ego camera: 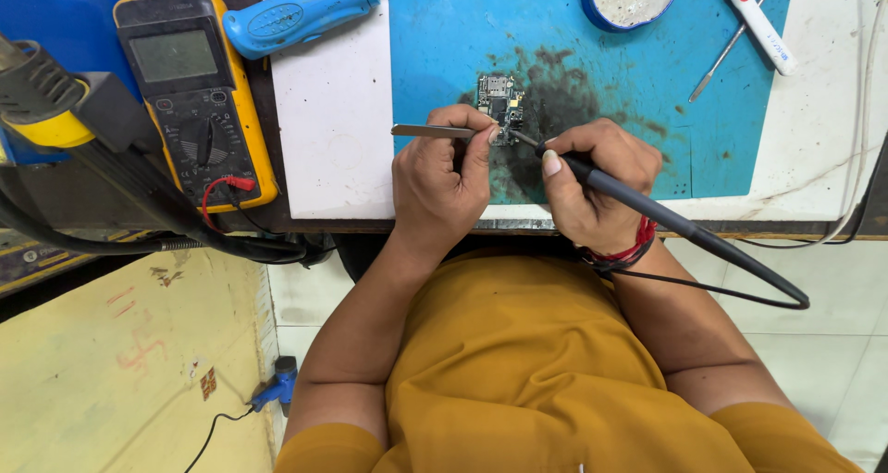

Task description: The person solders a small circuit board held on a work mat, using a soldering iron in one hand and a flat tool in the other to steady and reposition the board. They work on different points of the board throughout, occasionally lifting the iron and adjusting the board's position.

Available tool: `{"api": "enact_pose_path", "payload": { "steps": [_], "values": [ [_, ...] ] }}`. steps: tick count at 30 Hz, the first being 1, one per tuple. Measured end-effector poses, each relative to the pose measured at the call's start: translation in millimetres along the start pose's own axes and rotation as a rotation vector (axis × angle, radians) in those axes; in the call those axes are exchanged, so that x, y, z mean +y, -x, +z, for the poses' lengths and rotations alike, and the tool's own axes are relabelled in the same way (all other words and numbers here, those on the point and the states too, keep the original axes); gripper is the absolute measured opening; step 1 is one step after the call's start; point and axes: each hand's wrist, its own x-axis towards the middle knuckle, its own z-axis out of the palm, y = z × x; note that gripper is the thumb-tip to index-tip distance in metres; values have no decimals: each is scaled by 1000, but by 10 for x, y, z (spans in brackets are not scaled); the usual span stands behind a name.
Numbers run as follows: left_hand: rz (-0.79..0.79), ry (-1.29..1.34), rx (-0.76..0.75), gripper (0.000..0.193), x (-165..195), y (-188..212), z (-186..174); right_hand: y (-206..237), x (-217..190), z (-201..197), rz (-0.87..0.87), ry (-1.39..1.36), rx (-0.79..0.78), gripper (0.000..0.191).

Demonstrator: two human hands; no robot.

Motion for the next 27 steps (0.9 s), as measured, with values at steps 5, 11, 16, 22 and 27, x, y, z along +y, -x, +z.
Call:
{"api": "enact_pose_path", "payload": {
  "steps": [5, 11, 16, 22, 27],
  "values": [
    [39, 4, 12, 9, 1, -1, -4, -4, -3, 4, -3, -2, -4, 6],
    [37, 6, 11, 9, 1, 3, -7, -3, -4, -4, 2, 13, -11, 6],
    [26, 12, 5, 9, -2, -7, -3, -8, -3, -1, -12, 2, 1, 6],
    [21, -3, 1, 9, -2, -5, -3, -10, 1, -2, -10, -10, 0, 7],
    [19, 2, 3, 8, -3, -8, -4, -14, 4, -3, -8, -2, -7, 6]
  ]
}}
